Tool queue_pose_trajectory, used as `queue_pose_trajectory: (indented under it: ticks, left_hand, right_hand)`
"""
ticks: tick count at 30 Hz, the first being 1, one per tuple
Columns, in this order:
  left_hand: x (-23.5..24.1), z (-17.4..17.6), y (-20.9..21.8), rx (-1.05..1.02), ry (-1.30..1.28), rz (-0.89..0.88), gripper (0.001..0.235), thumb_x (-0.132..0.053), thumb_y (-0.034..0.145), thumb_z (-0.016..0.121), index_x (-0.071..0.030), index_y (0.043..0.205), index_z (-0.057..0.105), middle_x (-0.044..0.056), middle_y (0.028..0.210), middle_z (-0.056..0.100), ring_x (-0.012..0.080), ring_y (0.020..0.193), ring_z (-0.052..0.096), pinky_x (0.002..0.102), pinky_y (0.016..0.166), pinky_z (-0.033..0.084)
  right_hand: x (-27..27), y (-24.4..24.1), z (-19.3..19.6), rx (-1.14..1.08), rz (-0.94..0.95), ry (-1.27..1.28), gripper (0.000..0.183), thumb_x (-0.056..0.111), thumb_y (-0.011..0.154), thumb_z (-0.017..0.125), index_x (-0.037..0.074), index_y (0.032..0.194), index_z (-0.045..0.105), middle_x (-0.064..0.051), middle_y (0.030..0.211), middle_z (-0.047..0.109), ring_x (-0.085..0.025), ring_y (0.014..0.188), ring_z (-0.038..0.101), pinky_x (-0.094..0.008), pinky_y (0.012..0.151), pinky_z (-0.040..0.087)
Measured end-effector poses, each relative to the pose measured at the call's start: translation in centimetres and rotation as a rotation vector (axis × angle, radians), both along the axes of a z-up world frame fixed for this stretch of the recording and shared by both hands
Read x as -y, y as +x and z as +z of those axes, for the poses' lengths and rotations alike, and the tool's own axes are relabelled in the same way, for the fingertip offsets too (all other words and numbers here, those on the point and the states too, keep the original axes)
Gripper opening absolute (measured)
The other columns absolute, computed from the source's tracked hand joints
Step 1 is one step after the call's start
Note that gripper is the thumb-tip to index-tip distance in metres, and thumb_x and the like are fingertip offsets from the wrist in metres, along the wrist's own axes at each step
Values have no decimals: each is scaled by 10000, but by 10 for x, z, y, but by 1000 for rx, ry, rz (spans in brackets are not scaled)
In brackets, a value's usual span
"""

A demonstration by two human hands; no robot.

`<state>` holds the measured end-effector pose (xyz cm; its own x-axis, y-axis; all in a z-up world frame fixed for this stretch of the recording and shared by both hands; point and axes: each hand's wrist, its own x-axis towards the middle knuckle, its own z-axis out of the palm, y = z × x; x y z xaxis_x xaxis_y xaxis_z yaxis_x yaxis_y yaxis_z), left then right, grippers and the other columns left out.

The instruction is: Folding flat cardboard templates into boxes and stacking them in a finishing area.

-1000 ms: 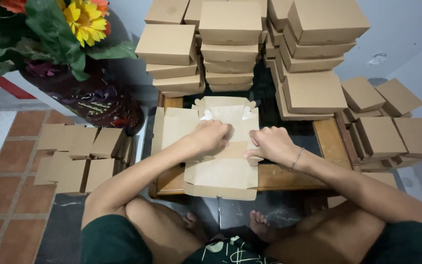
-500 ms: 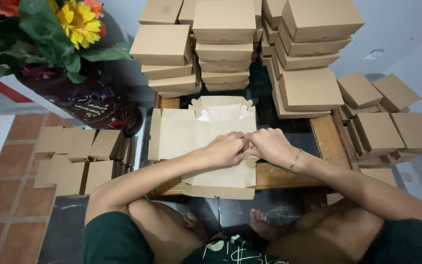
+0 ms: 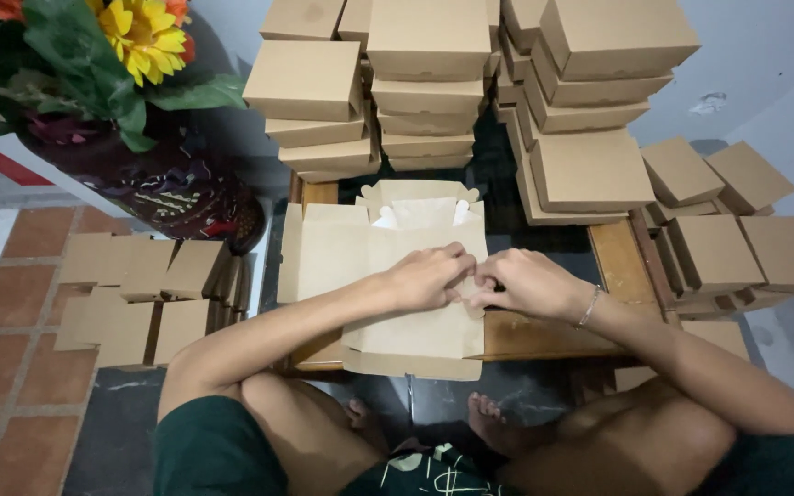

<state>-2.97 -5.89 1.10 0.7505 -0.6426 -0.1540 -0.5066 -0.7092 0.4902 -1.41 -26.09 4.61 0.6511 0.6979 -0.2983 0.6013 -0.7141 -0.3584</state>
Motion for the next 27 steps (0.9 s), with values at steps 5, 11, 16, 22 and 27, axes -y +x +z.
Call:
queue_pose_trajectory:
  ticks: [5,11,16,22,27]
  left_hand:
    - [-4,-3,10,-175,-55,30,396,-123,892,743,-18,1244,593,227,1111,652,430,1064,698,526,866,591]
    - [-9,0,10,-244,-91,42,346,-123,909,728,-61,1215,578,254,983,721,452,994,734,510,838,594]
    - [-16,-5,10,-245,-93,46,326,-124,910,725,-70,1206,598,269,1009,740,445,991,739,512,832,594]
    - [-25,-5,7,-238,-98,67,331,-97,885,742,-62,1193,624,278,1048,744,466,1021,726,542,849,579]
    - [-32,-1,2,-241,-104,79,342,-56,898,712,-65,1229,629,272,1068,742,467,1048,717,542,868,570]
  right_hand:
    - [7,11,-13,10,162,-166,474,579,780,796,133,923,721,-50,889,723,-292,934,739,-427,775,612]
    - [1,15,-25,48,239,-217,466,586,759,791,149,914,739,-2,877,680,-267,908,732,-426,747,621]
    - [-6,17,-29,22,267,-210,415,517,791,808,161,999,762,-22,975,704,-255,922,737,-391,728,636]
    - [-15,13,-22,-40,225,-184,367,461,843,793,152,1041,775,-38,1030,722,-233,941,750,-362,742,642]
    - [-10,19,-37,-129,164,-41,314,456,878,771,194,1049,801,-40,1038,739,-215,914,736,-376,735,622]
